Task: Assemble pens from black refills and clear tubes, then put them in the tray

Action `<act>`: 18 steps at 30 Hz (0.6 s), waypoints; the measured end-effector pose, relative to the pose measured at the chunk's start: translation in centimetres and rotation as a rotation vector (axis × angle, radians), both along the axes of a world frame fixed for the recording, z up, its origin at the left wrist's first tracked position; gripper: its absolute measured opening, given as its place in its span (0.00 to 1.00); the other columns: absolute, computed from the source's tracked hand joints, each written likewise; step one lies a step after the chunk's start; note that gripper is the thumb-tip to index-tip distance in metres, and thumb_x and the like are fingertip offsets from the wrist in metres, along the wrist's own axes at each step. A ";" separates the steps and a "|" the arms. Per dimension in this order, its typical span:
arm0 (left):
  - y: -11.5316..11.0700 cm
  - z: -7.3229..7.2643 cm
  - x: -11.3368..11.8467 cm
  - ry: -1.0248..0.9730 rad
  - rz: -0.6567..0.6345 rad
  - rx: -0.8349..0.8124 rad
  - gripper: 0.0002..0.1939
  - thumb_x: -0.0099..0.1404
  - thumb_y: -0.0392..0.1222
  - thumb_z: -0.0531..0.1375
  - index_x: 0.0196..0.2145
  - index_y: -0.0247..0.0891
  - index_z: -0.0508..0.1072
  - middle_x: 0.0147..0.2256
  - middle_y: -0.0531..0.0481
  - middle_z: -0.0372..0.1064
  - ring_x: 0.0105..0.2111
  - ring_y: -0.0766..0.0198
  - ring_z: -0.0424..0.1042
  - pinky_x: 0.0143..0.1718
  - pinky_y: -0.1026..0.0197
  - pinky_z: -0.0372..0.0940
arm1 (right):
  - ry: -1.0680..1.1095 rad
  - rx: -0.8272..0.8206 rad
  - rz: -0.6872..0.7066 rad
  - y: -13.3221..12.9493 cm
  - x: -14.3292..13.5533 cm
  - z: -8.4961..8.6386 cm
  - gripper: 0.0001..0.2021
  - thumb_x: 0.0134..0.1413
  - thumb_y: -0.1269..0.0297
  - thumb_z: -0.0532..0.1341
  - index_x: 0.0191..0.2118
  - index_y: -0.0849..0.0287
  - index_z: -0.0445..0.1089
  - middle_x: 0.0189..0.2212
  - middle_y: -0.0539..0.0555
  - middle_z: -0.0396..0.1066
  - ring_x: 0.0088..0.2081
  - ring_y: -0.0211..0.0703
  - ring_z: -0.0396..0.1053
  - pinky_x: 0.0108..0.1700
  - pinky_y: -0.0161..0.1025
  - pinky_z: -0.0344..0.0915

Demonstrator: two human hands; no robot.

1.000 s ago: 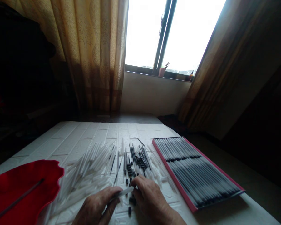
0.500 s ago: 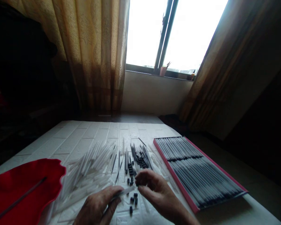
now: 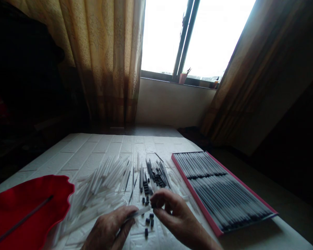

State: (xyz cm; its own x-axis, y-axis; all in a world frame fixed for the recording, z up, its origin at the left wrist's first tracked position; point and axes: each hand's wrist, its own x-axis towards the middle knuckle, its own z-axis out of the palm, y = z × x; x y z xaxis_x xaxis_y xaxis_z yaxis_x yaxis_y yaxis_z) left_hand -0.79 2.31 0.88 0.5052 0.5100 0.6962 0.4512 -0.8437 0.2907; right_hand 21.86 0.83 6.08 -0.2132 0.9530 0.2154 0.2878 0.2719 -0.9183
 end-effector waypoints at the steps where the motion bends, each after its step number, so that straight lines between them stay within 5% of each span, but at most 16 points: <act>1: 0.0 0.0 0.0 0.001 -0.004 -0.003 0.11 0.75 0.44 0.50 0.51 0.42 0.67 0.37 0.49 0.81 0.37 0.65 0.82 0.41 0.72 0.72 | -0.008 0.013 0.001 0.0 0.0 0.0 0.09 0.48 0.76 0.58 0.35 0.58 0.70 0.29 0.49 0.68 0.30 0.36 0.65 0.31 0.31 0.60; 11: 0.0 0.7 0.0 0.044 -0.040 -0.037 0.11 0.76 0.42 0.48 0.51 0.42 0.65 0.37 0.48 0.80 0.36 0.64 0.81 0.39 0.70 0.73 | -0.062 0.193 0.044 -0.1 -0.1 -0.6 0.08 0.50 0.77 0.59 0.34 0.58 0.70 0.29 0.49 0.68 0.28 0.35 0.66 0.27 0.28 0.59; 18: 0.0 1.1 0.1 0.028 -0.069 -0.050 0.11 0.76 0.41 0.48 0.50 0.41 0.66 0.36 0.48 0.80 0.36 0.65 0.81 0.40 0.71 0.72 | -0.134 0.347 0.048 0.4 0.1 -1.0 0.06 0.54 0.75 0.60 0.36 0.59 0.73 0.31 0.53 0.72 0.31 0.38 0.70 0.34 0.31 0.65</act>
